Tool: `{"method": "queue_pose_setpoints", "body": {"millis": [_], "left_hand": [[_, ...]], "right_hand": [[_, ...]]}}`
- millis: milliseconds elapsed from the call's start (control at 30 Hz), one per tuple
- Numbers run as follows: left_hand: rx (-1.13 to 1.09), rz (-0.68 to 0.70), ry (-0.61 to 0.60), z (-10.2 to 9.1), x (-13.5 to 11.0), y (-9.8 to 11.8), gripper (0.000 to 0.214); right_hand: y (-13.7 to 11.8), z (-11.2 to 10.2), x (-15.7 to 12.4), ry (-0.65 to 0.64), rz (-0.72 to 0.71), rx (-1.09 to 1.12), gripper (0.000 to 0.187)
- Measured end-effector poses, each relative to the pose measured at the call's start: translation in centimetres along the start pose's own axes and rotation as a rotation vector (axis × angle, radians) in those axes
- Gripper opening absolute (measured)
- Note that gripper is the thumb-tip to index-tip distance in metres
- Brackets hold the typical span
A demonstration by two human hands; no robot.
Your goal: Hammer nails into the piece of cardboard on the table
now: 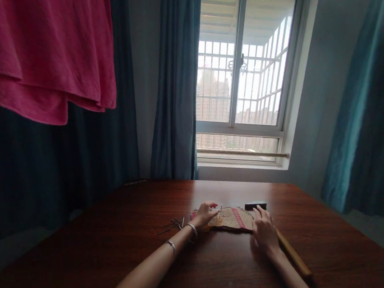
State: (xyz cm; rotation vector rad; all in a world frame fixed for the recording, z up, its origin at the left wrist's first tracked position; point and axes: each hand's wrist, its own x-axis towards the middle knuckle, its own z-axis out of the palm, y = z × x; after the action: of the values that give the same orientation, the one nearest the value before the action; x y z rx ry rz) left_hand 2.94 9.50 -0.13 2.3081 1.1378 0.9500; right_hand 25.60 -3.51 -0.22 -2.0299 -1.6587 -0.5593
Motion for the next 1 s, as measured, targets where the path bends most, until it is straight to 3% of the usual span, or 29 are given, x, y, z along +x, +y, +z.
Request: {"method": "queue_pose_setpoints", "body": {"millis": [133,300,467,700,800,867,1000], "left_hand": [[-0.050,-0.047,0.045,1.0,0.2,0.9,0.035],[-0.079,-0.068,0.051,2.0,0.5,0.9,0.032],[-0.054,-0.110,0.056,2.3,0.6,0.9,0.030],[-0.046,-0.112,0.032,2.4,0.3,0.9,0.034],[-0.026,-0.096,0.034,2.4,0.3,1.0,0.034],[-0.009,-0.087,0.027,2.4,0.3,1.0,0.034],[0.002,-0.077,0.032,2.4,0.3,1.0,0.035]], "right_hand": [[1.6,-1.2,-0.3,-0.060,0.163,-0.149,0.037],[3.2,-0.9,-1.1,-0.227,0.297,-0.237,0.030],[4.2,-0.6,-1.2,-0.290,0.275,-0.215,0.031],[4.5,-1.8,-1.0,-0.357,0.287,0.001,0.035],[3.9,-2.6,-0.4,-0.326,0.305,0.198,0.030],[3.0,-3.3,0.3,-0.353,0.341,0.472,0.027],[0.4,-5.5,1.4,-0.569,0.519,1.112,0.028]]}}
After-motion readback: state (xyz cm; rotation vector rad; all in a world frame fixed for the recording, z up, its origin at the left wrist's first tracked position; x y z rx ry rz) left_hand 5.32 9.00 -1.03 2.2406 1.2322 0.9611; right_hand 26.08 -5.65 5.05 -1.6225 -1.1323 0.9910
